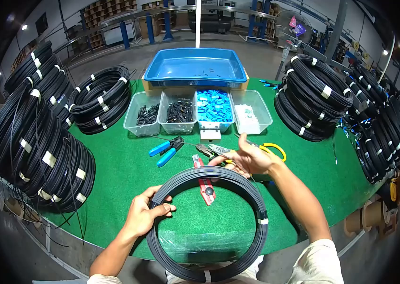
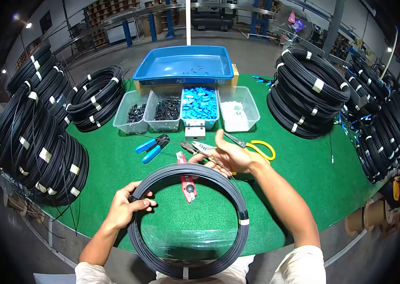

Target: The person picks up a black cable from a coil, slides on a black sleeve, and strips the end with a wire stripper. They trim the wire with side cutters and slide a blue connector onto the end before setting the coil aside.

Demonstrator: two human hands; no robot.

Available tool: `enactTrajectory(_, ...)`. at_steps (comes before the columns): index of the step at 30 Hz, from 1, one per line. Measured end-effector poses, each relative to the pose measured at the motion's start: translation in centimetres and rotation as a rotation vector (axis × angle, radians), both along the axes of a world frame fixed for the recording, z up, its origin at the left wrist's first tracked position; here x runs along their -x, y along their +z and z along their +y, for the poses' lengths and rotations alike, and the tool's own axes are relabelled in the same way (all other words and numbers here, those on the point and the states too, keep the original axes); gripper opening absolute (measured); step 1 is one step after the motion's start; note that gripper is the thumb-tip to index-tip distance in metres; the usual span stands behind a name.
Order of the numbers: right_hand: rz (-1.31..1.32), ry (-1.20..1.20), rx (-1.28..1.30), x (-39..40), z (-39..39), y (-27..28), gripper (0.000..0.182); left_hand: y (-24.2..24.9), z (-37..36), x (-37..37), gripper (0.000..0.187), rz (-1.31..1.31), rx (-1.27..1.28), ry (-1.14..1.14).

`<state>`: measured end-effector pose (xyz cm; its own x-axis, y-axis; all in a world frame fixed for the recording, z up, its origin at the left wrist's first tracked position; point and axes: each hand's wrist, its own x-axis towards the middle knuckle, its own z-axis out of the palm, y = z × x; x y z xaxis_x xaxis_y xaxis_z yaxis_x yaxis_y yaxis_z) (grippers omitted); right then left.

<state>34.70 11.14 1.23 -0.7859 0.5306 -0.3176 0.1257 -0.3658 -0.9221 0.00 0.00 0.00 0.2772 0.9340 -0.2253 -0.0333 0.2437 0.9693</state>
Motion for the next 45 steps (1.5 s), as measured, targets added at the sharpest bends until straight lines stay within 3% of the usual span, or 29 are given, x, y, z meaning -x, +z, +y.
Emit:
enactTrajectory(3,-0.169,0.163,0.001,0.1,1.0,0.7,0.123,-0.5,-0.5,-0.9,0.047,-0.026,-0.004,-0.017)
enactTrajectory(5,0.027,0.319,0.275,-0.7,3.0,-1.0,0.121,-0.4,-0.6,-1.3,0.046,-0.046,-0.006,0.001)
enactTrajectory(6,0.022,0.32,0.27,-0.5,2.9,-0.7,0.121,-0.5,-0.4,-1.4,0.046,-0.051,-0.011,0.002)
enactTrajectory(11,-0.24,0.151,-0.135,1.7,1.8,-0.6,0.12,-0.5,0.3,-1.2,0.049,-0.052,-0.004,-0.024)
enactTrajectory(17,-0.108,0.19,-0.359,2.0,0.6,0.7,0.104,-0.2,0.6,-1.0,0.053,-0.047,0.0,-0.05)
enactTrajectory(21,-0.121,0.075,-0.474,1.3,0.1,1.8,0.069,-0.5,1.0,-0.9,0.052,-0.017,0.029,-0.057)
enactTrajectory(22,-0.028,0.009,-0.432,1.3,-0.1,1.2,0.052,-0.5,1.0,-0.9,0.048,0.007,0.036,-0.061)
enactTrajectory(24,-0.041,-0.151,-0.495,1.1,-1.8,0.9,0.039,-0.8,1.2,-0.8,0.044,0.032,0.042,-0.061)
enactTrajectory(26,-0.105,-0.353,-0.536,0.7,-2.8,-0.1,0.024,-1.4,1.3,-0.5,0.043,0.279,-0.104,-0.084)
enactTrajectory(27,-0.223,-0.477,-0.495,0.6,-3.4,0.3,0.021,-0.9,1.3,-0.7,0.043,0.278,-0.103,-0.081)
enactTrajectory(29,-0.182,-0.652,-0.4,-0.4,-3.8,0.5,0.021,0.7,1.2,-1.2,0.047,0.649,-0.252,-0.119)
enactTrajectory(30,-0.147,-0.745,-0.374,-0.4,-4.0,1.0,0.021,0.2,0.9,-1.2,0.053,0.743,-0.547,-0.074)
enactTrajectory(33,0.122,-0.952,-0.176,-1.2,-3.5,1.9,0.02,0.5,1.0,-1.2,0.053,0.745,-0.498,-0.088)
enactTrajectory(38,0.171,-1.266,-0.37,-0.4,-1.7,3.9,0.016,0.7,-0.3,-0.9,0.08,0.7,-0.547,-0.043)
enactTrajectory(45,0.015,-1.05,-0.642,2.9,2.4,3.5,0.012,1.5,-2.1,0.0,0.077,0.846,-0.503,-0.095)
